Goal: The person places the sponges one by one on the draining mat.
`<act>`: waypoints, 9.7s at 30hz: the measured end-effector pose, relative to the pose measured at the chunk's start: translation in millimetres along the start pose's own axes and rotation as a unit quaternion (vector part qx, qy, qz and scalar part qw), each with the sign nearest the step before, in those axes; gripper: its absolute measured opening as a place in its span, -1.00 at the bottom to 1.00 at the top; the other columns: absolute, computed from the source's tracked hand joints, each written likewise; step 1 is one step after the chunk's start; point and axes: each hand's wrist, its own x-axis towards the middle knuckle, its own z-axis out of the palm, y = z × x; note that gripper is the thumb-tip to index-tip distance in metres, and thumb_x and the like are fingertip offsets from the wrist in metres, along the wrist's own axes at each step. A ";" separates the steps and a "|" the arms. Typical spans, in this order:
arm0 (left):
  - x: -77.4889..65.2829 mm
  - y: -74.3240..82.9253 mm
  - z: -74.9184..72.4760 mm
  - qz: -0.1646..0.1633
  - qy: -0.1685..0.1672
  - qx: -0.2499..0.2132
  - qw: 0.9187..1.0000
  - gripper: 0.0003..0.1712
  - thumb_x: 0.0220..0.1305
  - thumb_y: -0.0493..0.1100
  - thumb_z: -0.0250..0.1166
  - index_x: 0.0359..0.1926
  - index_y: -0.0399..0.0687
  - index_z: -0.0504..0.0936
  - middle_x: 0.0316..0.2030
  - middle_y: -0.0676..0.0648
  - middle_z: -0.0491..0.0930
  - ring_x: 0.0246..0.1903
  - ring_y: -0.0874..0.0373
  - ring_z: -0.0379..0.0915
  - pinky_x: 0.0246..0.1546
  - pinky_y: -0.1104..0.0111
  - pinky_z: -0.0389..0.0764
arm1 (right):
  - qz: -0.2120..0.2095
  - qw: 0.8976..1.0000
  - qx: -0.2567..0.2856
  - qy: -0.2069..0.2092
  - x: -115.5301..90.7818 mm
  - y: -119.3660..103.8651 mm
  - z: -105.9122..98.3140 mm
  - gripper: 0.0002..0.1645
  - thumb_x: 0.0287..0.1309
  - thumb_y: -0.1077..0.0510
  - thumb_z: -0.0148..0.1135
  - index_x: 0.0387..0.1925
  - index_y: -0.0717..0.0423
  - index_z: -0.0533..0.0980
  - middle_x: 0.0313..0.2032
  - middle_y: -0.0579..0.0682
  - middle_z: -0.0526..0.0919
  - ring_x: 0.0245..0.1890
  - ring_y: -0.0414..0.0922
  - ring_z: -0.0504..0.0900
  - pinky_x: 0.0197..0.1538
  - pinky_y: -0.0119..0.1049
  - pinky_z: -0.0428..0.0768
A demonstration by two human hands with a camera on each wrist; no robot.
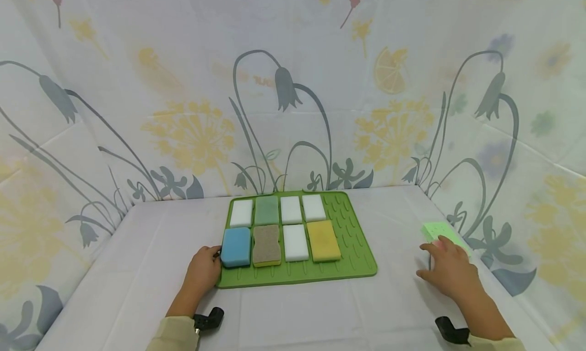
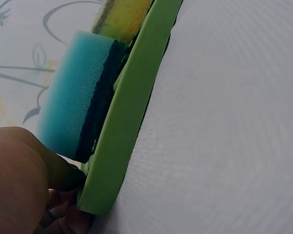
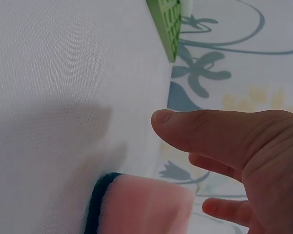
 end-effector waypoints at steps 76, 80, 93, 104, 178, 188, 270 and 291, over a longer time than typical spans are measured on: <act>0.0 0.8 -0.5 0.006 0.003 -0.001 1.000 -0.60 0.35 -0.31 0.07 0.14 -0.40 0.53 -0.12 -0.29 0.57 -0.12 -0.13 0.54 -0.14 0.04 0.59 | -0.193 0.969 0.013 0.152 72.9 -63.3 17.6 -0.64 0.07 0.31 0.12 -0.05 0.21 0.57 0.11 0.43 0.48 0.05 0.43 0.48 -0.05 0.36 0.47; 0.4 1.1 -0.4 0.006 0.006 0.001 1.000 -0.61 0.34 -0.31 0.08 0.14 -0.41 0.53 -0.14 -0.29 0.57 -0.15 -0.12 0.54 -0.16 0.05 0.59 | -0.213 0.965 0.022 0.154 81.1 -69.4 20.4 -0.65 0.10 0.31 0.12 -0.04 0.22 0.57 0.11 0.42 0.49 0.07 0.41 0.48 -0.04 0.35 0.48; 1.1 1.1 -1.0 0.005 0.010 0.000 1.000 -0.61 0.34 -0.31 0.08 0.13 -0.40 0.54 -0.16 -0.27 0.57 -0.18 -0.10 0.54 -0.19 0.07 0.60 | -0.237 0.960 0.049 0.138 104.0 -88.0 32.6 -0.66 0.21 0.29 0.06 0.01 0.19 0.56 0.16 0.37 0.46 0.17 0.35 0.43 0.08 0.32 0.42; -0.2 1.3 -1.1 0.007 0.004 -0.005 1.000 -0.60 0.34 -0.32 0.07 0.14 -0.43 0.53 -0.16 -0.28 0.56 -0.19 -0.09 0.54 -0.20 0.08 0.59 | -0.274 0.950 0.048 0.144 121.2 -100.3 41.3 -0.70 0.24 0.27 0.10 -0.01 0.19 0.57 0.14 0.34 0.48 0.13 0.31 0.47 0.03 0.29 0.47; 0.8 2.2 -1.4 -0.004 0.003 0.006 1.000 -0.60 0.34 -0.31 0.10 0.14 -0.40 0.53 -0.16 -0.27 0.57 -0.15 -0.10 0.54 -0.15 0.07 0.60 | -0.293 0.955 0.036 0.017 159.1 -116.7 64.4 -0.46 0.35 0.13 0.07 0.25 0.36 0.39 0.20 0.34 0.47 0.26 0.28 0.38 0.31 0.15 0.33; -1.0 1.7 -2.1 -0.001 0.007 0.006 1.000 -0.60 0.33 -0.31 0.10 0.14 -0.40 0.53 -0.17 -0.26 0.57 -0.17 -0.09 0.55 -0.16 0.06 0.60 | -0.259 0.965 0.038 0.004 151.5 -103.9 58.4 -0.39 0.36 -0.01 0.09 0.32 0.23 0.36 0.30 0.30 0.38 0.32 0.26 0.32 0.34 0.16 0.29; 0.3 -1.1 0.7 0.010 0.009 0.004 1.000 -0.60 0.33 -0.31 0.07 0.13 -0.41 0.53 -0.16 -0.28 0.57 -0.15 -0.12 0.54 -0.15 0.04 0.58 | -0.116 0.993 -0.014 -0.030 69.0 63.5 7.0 -0.27 -0.08 0.06 0.44 0.10 0.36 0.45 0.09 0.61 0.34 0.04 0.56 0.37 -0.03 0.35 0.44; -0.9 1.3 -0.2 0.011 0.011 0.002 1.000 -0.60 0.33 -0.31 0.08 0.13 -0.42 0.53 -0.15 -0.30 0.57 -0.14 -0.13 0.55 -0.14 0.04 0.59 | -0.128 0.991 -0.026 -0.025 63.4 59.4 5.3 -0.43 -0.03 0.19 0.30 0.07 0.32 0.48 0.10 0.63 0.32 0.00 0.57 0.41 -0.08 0.34 0.47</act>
